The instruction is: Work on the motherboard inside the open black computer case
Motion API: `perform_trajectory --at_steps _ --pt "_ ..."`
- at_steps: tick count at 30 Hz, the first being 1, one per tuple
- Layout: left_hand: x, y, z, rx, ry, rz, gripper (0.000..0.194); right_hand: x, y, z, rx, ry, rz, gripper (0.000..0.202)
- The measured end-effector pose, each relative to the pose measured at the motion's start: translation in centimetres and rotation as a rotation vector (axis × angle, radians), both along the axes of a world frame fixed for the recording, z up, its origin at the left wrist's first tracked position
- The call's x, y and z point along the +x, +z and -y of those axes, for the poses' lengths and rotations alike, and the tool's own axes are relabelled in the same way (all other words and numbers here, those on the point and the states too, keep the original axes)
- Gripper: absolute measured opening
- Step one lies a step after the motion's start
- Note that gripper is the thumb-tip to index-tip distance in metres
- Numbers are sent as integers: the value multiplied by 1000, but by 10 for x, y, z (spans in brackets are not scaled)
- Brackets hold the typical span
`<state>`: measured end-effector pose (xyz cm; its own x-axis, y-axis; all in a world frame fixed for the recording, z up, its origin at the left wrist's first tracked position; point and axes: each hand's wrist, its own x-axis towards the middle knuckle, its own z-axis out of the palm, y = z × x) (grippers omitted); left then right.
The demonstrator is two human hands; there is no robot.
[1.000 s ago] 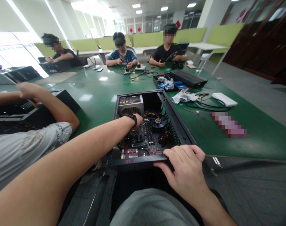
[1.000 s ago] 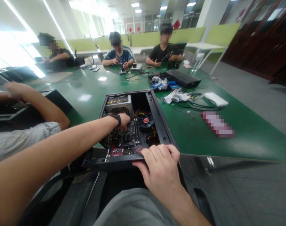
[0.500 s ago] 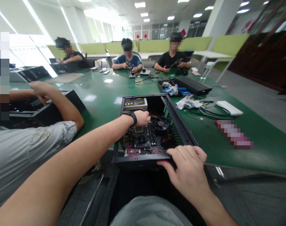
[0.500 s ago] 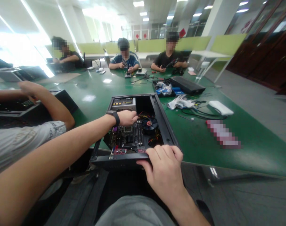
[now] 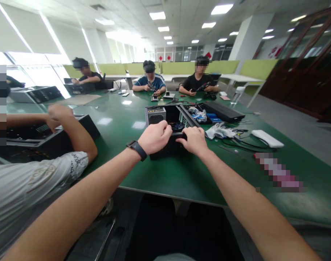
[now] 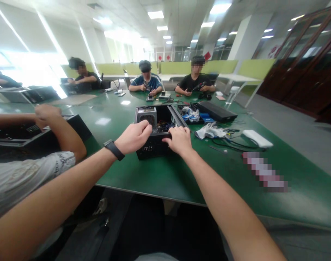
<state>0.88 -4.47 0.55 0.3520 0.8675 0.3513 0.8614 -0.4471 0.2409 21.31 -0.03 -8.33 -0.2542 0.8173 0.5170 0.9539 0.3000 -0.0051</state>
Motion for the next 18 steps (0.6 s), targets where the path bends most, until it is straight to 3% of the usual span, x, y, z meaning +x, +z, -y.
perform_trajectory --at_steps 5,9,13,18 --pt "0 -29 11 -63 -64 68 32 -16 7 -78 -43 -85 60 41" --pt "-4 -45 16 -126 -101 138 30 -29 13 -122 -87 -140 86 41" --pt "-14 -56 19 -135 -118 208 30 -34 12 -139 -91 -154 102 42" --pt "-24 -59 17 -158 -102 264 29 -32 7 -129 -66 -130 110 42"
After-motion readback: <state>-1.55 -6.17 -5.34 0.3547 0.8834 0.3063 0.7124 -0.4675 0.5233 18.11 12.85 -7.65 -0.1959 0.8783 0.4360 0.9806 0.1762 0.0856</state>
